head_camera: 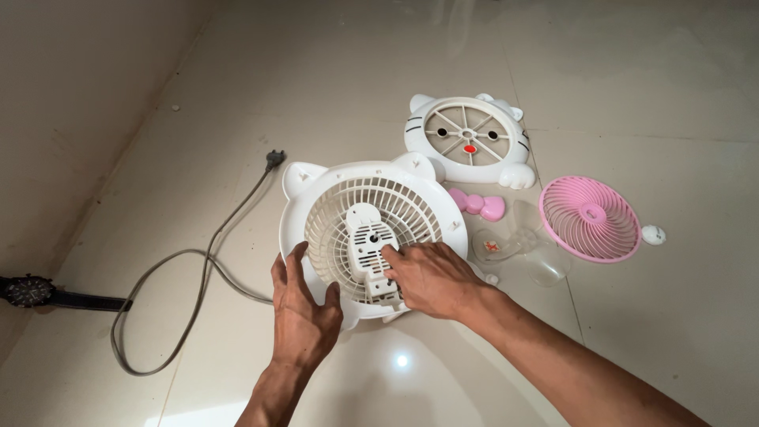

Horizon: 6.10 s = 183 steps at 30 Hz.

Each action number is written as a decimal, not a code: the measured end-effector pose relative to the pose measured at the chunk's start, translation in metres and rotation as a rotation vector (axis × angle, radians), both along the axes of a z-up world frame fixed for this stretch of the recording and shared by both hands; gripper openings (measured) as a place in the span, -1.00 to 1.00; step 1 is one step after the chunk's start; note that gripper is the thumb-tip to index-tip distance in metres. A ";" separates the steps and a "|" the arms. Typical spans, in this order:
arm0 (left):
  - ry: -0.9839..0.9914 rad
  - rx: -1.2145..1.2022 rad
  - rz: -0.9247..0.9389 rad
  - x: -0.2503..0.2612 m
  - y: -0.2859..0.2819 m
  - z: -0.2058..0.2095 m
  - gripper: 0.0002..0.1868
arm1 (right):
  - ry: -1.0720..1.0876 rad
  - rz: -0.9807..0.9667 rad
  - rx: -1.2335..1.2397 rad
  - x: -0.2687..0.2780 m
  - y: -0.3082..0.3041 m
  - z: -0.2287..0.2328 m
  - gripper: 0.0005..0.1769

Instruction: The person assembles a white cat-shaped electric fan on a tiled floor. They use a screwdriver to secure the internal motor housing, then place the fan blade onto the motor shaft, and finally attach the front grill and secure it with a central cap.

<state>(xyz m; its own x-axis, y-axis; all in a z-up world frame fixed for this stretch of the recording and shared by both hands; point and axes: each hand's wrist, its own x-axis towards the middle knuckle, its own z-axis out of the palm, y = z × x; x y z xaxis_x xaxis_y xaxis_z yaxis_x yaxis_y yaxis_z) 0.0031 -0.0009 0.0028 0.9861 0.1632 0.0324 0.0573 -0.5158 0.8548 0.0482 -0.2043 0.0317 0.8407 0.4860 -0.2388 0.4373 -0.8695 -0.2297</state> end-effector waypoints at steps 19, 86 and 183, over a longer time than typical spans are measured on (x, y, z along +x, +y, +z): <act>-0.086 -0.045 0.000 0.000 0.002 -0.007 -0.17 | -0.075 -0.108 0.205 -0.013 0.006 0.044 -0.79; 0.008 0.109 -0.021 0.002 0.013 -0.009 -0.21 | 0.029 -0.214 0.119 -0.011 0.020 0.077 -0.78; -0.117 0.470 -0.567 0.014 -0.274 -0.019 -0.49 | -0.261 -0.854 0.544 -0.092 -0.269 -0.031 -0.78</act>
<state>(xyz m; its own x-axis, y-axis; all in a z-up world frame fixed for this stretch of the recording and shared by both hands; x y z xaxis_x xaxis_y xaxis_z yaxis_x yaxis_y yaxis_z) 0.0171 -0.2745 -0.0159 0.9006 -0.4266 0.0830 -0.4041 -0.7519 0.5208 -0.0435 -0.4735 0.0003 0.9492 -0.3062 0.0721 -0.1815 -0.7201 -0.6697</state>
